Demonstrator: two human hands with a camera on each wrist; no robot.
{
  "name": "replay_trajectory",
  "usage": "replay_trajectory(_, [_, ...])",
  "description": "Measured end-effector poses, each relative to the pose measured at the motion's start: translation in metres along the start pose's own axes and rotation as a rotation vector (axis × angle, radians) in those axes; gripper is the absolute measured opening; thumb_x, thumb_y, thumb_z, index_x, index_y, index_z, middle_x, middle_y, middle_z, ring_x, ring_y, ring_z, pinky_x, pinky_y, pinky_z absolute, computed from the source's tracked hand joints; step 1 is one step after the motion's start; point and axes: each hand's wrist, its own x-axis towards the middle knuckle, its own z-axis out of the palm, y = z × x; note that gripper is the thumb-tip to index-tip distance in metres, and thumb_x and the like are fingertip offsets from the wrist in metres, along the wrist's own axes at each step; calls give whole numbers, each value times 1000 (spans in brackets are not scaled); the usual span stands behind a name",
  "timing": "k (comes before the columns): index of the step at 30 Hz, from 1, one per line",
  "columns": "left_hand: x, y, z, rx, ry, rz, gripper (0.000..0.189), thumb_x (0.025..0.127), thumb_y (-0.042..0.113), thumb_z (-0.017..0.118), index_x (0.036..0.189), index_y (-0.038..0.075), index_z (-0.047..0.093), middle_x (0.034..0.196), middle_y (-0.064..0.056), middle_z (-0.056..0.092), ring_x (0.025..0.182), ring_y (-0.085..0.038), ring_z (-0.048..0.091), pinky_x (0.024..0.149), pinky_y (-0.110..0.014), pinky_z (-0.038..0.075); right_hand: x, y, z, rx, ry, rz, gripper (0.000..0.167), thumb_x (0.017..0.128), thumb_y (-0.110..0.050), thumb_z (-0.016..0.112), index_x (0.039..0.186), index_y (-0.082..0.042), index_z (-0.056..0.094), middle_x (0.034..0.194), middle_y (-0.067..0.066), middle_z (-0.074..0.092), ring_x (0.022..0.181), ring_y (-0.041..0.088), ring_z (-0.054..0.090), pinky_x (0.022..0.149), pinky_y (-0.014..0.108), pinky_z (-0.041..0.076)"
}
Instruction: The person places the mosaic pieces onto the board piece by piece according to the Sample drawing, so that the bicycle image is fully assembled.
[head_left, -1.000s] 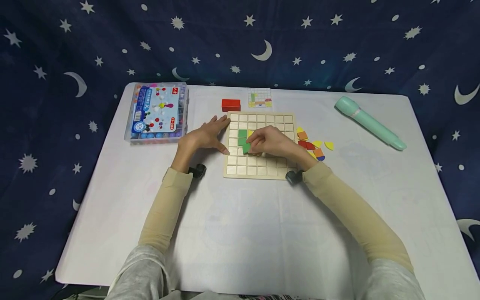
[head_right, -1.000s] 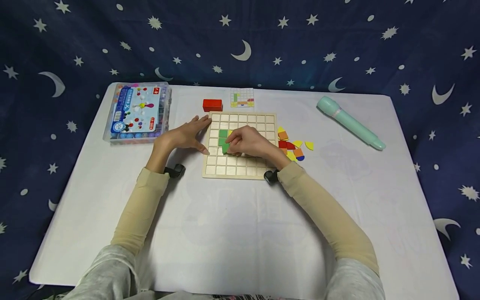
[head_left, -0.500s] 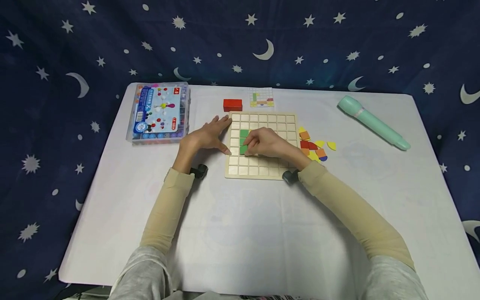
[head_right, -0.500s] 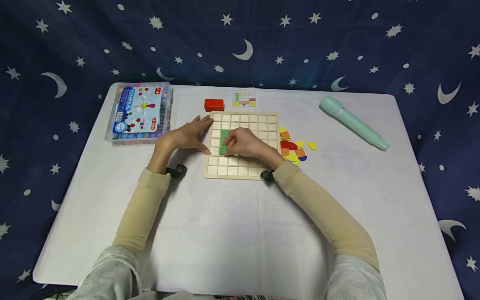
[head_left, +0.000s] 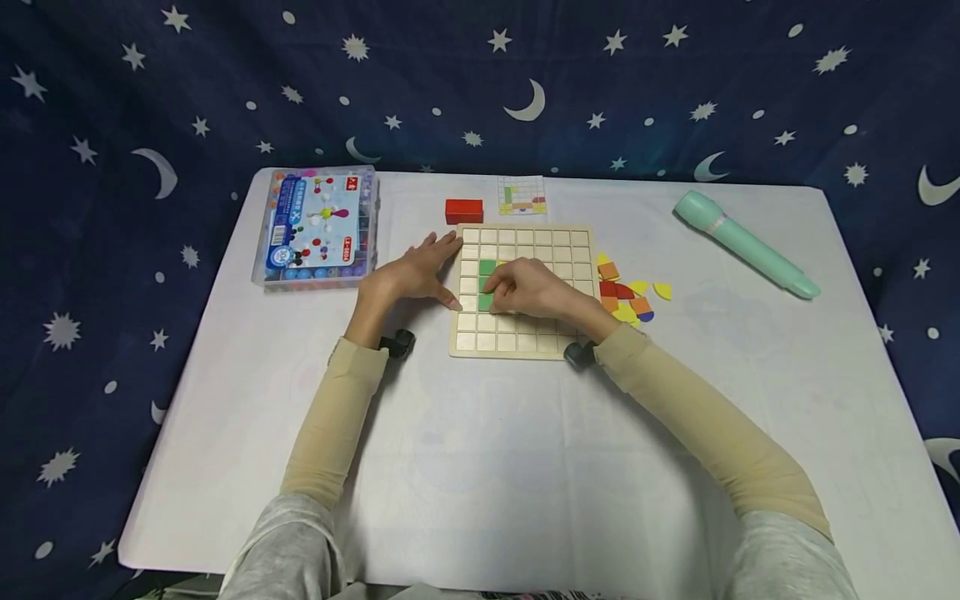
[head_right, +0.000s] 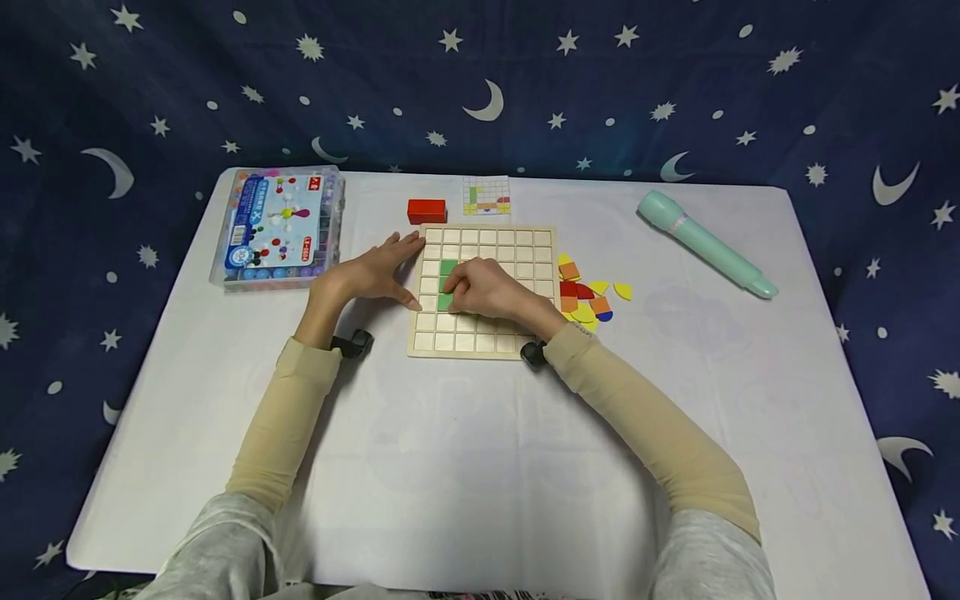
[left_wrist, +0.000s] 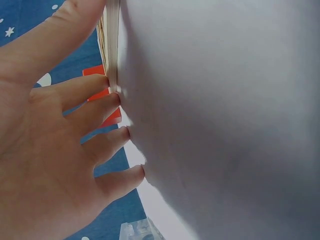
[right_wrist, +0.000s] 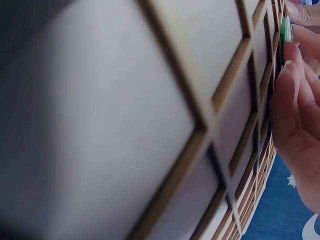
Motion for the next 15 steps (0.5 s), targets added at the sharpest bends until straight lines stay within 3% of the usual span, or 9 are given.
replay_trajectory(9, [2, -1, 2, 13, 1, -8, 118, 80, 32, 89, 167, 16, 11, 175, -1, -1, 161, -25, -9, 131, -50, -2, -16, 9, -11, 12, 27, -45, 23, 93, -10, 73, 116, -5, 75, 97, 6, 75, 87, 18, 65, 85, 30, 53])
replay_trajectory(15, [2, 0, 2, 6, 5, -11, 118, 80, 31, 90, 167, 17, 11, 175, -1, -1, 161, -25, -9, 131, -50, -2, -28, 17, -19, 45, 80, 25, 21, 95, -14, 73, 115, -9, 76, 104, 6, 77, 90, 18, 68, 75, 28, 53])
